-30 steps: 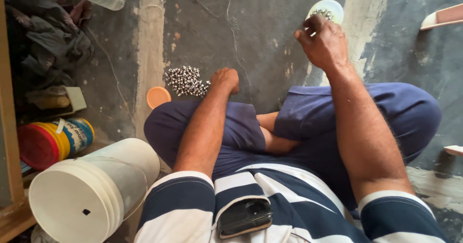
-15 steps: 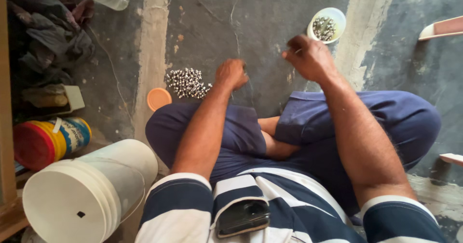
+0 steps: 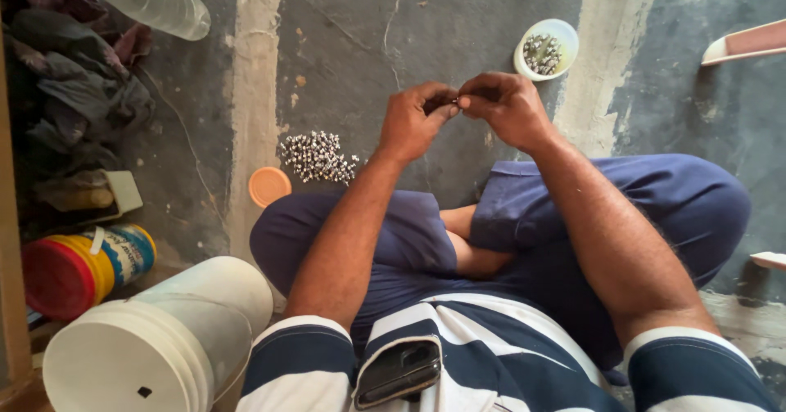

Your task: The person sits on the floor and repeatedly picks up small metal components from a pile, assembles them by hand, and places the finished units into a white bowl. The process is repetitive and involves handling small parts one at a time.

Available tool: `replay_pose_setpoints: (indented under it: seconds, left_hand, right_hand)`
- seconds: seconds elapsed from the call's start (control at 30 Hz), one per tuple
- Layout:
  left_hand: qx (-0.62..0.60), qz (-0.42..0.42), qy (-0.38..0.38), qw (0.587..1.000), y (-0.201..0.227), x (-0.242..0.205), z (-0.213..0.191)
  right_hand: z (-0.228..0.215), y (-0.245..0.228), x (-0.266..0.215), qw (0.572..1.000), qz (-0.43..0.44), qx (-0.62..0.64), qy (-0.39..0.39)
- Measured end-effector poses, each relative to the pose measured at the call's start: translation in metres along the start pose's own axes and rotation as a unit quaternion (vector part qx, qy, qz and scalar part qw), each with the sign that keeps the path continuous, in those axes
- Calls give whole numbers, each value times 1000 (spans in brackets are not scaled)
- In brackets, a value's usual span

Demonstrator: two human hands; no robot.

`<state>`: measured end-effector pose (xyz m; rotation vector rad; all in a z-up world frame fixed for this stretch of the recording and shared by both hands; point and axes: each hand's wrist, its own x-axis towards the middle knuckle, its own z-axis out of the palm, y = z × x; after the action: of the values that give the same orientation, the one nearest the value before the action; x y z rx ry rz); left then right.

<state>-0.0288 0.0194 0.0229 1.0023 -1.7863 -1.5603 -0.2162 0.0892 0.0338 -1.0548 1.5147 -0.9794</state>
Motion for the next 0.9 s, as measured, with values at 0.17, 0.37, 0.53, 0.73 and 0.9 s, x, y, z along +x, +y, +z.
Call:
replay_pose_setpoints:
  seconds: [0.17,0.37,0.53,0.73,0.9]
  left_hand:
    - [35,3,14,999,1,0,0]
    - [24,21,18,999,1,0,2]
    - [29,36,6,999,5,-2,3]
    - [76,12,0,997,2,-2,5]
    - [39,-29,-18,999,-10,-2,9]
  right_hand:
    - [-3,7,2,998,-14,68,2]
    - [-2,7,2,992,-20,121,-9]
    - [-2,5,-1,999,-29,33,17]
    - [2,0,-3,994,-93,45,46]
    - [4,-4,-8,989,-140,-3,48]
